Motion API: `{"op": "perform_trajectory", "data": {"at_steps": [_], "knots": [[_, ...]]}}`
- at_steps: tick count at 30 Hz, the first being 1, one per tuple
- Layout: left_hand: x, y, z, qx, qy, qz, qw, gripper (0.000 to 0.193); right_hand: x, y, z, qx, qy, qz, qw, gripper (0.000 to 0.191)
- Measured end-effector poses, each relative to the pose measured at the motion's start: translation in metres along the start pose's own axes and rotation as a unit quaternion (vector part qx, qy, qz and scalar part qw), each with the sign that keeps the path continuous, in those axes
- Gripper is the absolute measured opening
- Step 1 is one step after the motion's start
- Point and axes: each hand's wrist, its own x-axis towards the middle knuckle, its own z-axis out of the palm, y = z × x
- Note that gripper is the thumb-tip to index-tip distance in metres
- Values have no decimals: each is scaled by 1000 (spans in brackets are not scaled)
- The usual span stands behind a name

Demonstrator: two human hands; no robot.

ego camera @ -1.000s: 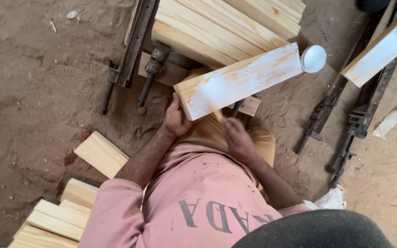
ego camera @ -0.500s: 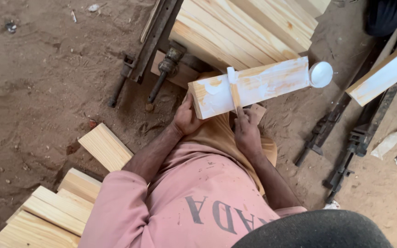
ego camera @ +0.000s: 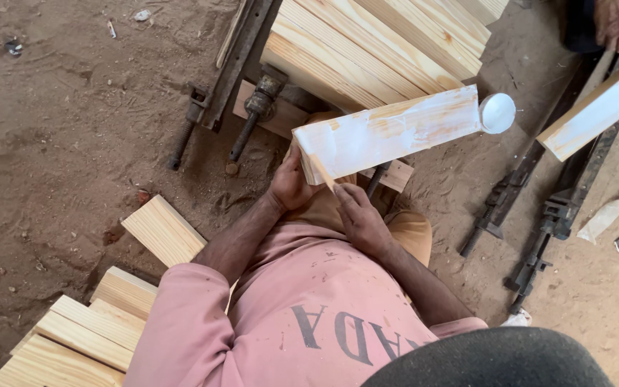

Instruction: The person sits on the ground and applies white paint to wooden planks with a brush, brushing the face and edges of each plank, then stacks the coated plank with finished ones and picks up the next bare plank. Another person nearby also paints planks from the same paint container.

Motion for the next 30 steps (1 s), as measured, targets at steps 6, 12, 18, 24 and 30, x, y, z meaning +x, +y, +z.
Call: {"op": "perform_trajectory", "data": {"at_steps": [6, 12, 18, 24, 30], "knots": [[-1, -1, -2, 0, 46, -1, 999, 64, -7, -8, -4, -35, 84, -78, 993, 49], [-2, -1, -3, -10, 50, -4, 999, 63, -4, 23, -14, -54, 66, 98, 992, 46], [-6, 2, 12, 65, 67, 2, 996, 69, -5, 72, -57, -284, 212, 154, 922, 46], [-6, 0, 11, 109, 121, -2, 987, 70, -21, 37, 2, -47, 110, 133, 984, 41], [-7, -2, 7, 95, 84, 15, 992, 66, 10, 90, -22, -402, 106, 126, 901, 52]]}}
